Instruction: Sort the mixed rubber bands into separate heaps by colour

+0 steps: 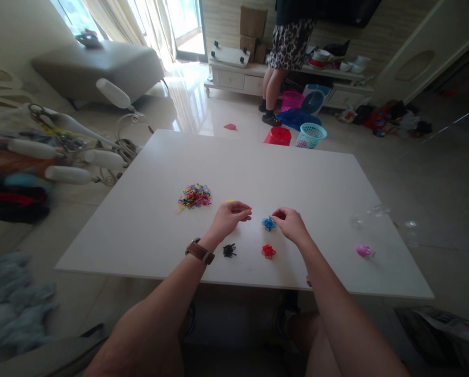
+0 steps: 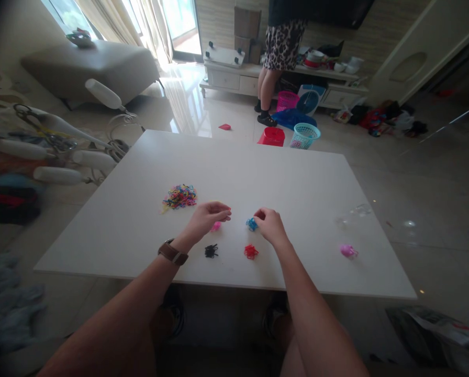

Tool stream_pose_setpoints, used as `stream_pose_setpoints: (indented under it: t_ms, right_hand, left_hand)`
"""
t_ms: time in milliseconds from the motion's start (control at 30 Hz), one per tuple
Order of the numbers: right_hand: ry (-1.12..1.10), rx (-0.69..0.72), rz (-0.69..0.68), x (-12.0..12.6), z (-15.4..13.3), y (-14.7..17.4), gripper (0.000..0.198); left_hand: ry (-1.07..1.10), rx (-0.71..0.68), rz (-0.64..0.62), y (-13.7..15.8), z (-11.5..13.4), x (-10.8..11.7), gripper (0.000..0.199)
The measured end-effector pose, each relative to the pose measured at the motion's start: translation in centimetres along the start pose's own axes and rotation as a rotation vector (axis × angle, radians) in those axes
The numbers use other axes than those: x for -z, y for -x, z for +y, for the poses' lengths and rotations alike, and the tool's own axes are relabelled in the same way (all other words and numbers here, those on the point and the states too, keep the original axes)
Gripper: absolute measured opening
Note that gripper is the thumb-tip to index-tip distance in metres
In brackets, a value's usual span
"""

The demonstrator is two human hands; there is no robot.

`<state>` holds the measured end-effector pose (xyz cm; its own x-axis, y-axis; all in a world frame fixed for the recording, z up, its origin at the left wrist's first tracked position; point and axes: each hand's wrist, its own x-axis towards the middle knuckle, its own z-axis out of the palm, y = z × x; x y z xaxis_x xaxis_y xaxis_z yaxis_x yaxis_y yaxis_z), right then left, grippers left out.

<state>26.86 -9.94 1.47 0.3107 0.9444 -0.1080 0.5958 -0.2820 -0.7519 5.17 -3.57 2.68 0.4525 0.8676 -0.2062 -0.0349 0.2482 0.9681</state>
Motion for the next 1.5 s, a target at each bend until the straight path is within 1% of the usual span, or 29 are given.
stream_pose_setpoints:
  t_ms: [67, 133, 267, 400, 467, 533, 600, 700, 833, 967, 1133, 1300, 1400, 1500]
  right_hand:
    - [0.137, -0.004, -0.008, -0.3, 0.7, -0.2, 0.008]
    - [0.197, -0.011, -0.029, -0.7, 1.2, -0.3, 0.009]
    - [0.243, -0.035, -0.059, -1.3, 1.8, -0.4, 0.012]
    - [0.266, 0.019, -0.001, -1.1, 1.3, -0.2, 0.015]
    - [0.204, 0.071, 0.024, -0.8, 0.4, 0.2, 0.015]
    - [0.075, 0.116, 0.012, -0.7, -0.7, 0.6, 0.014]
    - [-0.067, 0.155, -0.030, -0.7, -1.7, 1.1, 0.014]
    - [-0.211, 0.212, -0.117, -0.8, -2.7, 1.6, 0.021]
    - [-0.293, 0.259, -0.188, -1.2, -3.0, 2.0, 0.027]
    - [-0.296, 0.299, -0.202, -1.5, -2.9, 2.0, 0.022]
    - [-0.264, 0.280, -0.184, -1.3, -2.7, 1.8, 0.017]
    - [-0.269, 0.192, -0.178, -0.1, -1.8, 1.3, 0.018]
    - [-0.217, 0.132, -0.222, 0.6, -0.9, 1.0, 0.017]
    - [-0.107, 0.105, -0.313, 1.1, 0.0, 1.0, 0.014]
  left_hand:
    - [-0.003, 0.023, -0.010, 0.2, -0.3, 0.1, 0.028]
    - [-0.018, 0.053, -0.018, 0.3, -0.5, 0.3, 0.030]
    - [-0.031, 0.093, -0.052, 0.6, -0.7, 0.4, 0.030]
    - [0.003, 0.097, -0.076, 0.7, -0.7, 0.2, 0.029]
    - [0.011, 0.100, -0.088, 0.7, -0.8, 0.0, 0.029]
    - [0.007, 0.101, -0.097, 0.8, -0.9, -0.2, 0.029]
    - [-0.008, 0.099, -0.103, 0.9, -0.9, -0.3, 0.031]
    - [-0.031, 0.095, -0.108, 1.0, -0.9, -0.3, 0.034]
    - [-0.040, 0.096, -0.120, 0.9, -1.0, -0.4, 0.036]
    - [-0.046, 0.101, -0.141, 0.9, -1.4, -0.6, 0.036]
    - [-0.068, 0.099, -0.146, 0.7, -1.4, -0.7, 0.028]
    - [-0.231, 0.027, -0.083, 0.5, -0.7, 0.1, 0.011]
    - [-0.296, 0.006, -0.025, 0.4, -0.4, 0.8, 0.013]
    - [-0.290, -0.004, 0.016, 0.4, -0.3, 1.3, 0.016]
